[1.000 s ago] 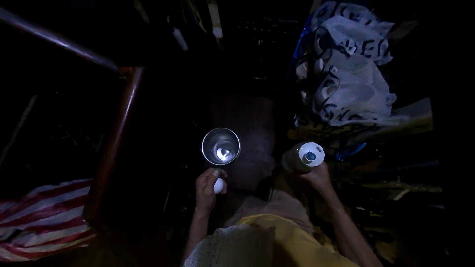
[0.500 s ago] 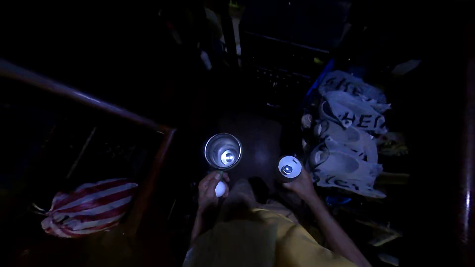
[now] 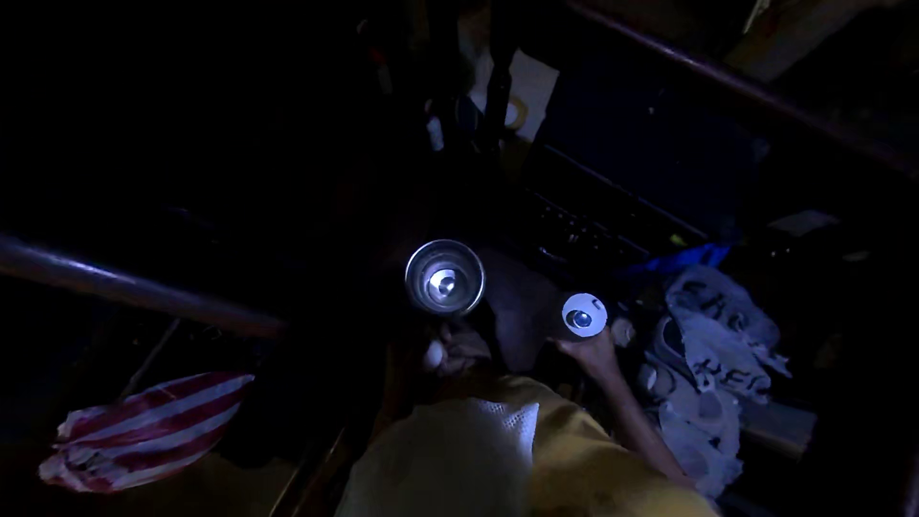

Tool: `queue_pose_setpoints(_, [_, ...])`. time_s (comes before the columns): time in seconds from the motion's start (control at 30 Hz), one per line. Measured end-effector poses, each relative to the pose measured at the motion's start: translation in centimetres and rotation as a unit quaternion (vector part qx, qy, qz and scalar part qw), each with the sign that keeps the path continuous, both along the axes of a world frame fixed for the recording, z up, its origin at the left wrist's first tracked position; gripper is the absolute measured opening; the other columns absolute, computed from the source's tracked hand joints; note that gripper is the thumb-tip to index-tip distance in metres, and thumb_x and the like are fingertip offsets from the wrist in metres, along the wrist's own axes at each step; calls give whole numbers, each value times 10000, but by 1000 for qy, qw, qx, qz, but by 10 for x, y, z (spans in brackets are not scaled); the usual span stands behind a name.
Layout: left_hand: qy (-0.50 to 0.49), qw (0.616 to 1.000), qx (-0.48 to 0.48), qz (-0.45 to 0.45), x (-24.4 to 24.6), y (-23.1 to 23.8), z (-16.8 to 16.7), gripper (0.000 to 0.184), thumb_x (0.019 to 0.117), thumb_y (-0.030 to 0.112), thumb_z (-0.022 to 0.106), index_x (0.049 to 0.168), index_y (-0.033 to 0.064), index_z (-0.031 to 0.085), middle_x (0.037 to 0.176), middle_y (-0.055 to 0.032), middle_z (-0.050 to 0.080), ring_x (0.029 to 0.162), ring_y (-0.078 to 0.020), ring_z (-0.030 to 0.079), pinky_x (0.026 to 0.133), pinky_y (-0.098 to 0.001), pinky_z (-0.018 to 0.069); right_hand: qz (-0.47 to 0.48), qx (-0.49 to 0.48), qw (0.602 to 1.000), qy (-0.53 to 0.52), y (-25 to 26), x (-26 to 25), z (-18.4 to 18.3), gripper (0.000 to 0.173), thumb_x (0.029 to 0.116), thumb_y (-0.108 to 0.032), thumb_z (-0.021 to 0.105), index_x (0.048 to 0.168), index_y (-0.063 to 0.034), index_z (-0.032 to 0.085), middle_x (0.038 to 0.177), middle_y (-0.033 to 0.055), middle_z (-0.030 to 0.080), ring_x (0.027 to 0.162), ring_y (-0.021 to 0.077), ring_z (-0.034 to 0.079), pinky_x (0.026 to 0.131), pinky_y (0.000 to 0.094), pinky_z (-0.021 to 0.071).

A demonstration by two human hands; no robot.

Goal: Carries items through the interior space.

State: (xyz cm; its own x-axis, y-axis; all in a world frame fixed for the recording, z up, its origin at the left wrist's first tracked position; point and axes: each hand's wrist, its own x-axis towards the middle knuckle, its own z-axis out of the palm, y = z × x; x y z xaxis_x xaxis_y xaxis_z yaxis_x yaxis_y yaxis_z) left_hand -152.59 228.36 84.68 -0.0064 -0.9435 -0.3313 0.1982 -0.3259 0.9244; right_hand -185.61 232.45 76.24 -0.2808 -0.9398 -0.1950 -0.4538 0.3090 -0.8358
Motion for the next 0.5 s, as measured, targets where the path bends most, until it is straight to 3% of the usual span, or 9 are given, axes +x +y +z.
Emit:
queue_pose_setpoints(0.07, [26,999,-42,-10,15,-37,-10,293,981,308,577,1008,39,690,871,-7,728,655,-81,663,591,-241,577,1,-8,1000,5,-52,4,15,998,607,-296,971,1398,74,488,1279,157,666,1190,127,645,1054,305,529])
queue_pose_setpoints(0.2, [59,995,-75,17,44,-105,-21,304,1005,314,554,1027,52,707,907,-5,737,680,-67,666,610,-229,574,1,-21,1000,-11,-154,22,46,921,608,-205,966,1350,84,502,1249,136,672,1154,98,654,1025,272,546])
queue_pose_setpoints(0.33, [72,994,-57,56,77,-166,-24,296,1013,326,515,988,92,694,839,57,714,643,-16,638,584,-178,547,35,-43,998,-1,-259,44,59,954,618,-179,965,1378,91,455,1261,153,659,1151,129,660,1021,298,556])
queue_pose_setpoints(0.43, [70,974,18,216,86,-217,-6,271,1022,159,428,887,46,635,733,36,673,605,2,607,587,-137,519,51,-16,998,17,-332,73,74,940,637,-152,949,1393,79,441,1249,160,662,1116,139,675,993,313,569])
queue_pose_setpoints(0.5, [34,909,157,385,87,-274,27,258,1051,-56,295,930,-19,520,674,1,566,581,-17,542,594,-143,493,83,-28,996,7,-382,95,79,921,635,-127,941,1384,82,448,1236,144,668,1114,125,674,988,301,574])
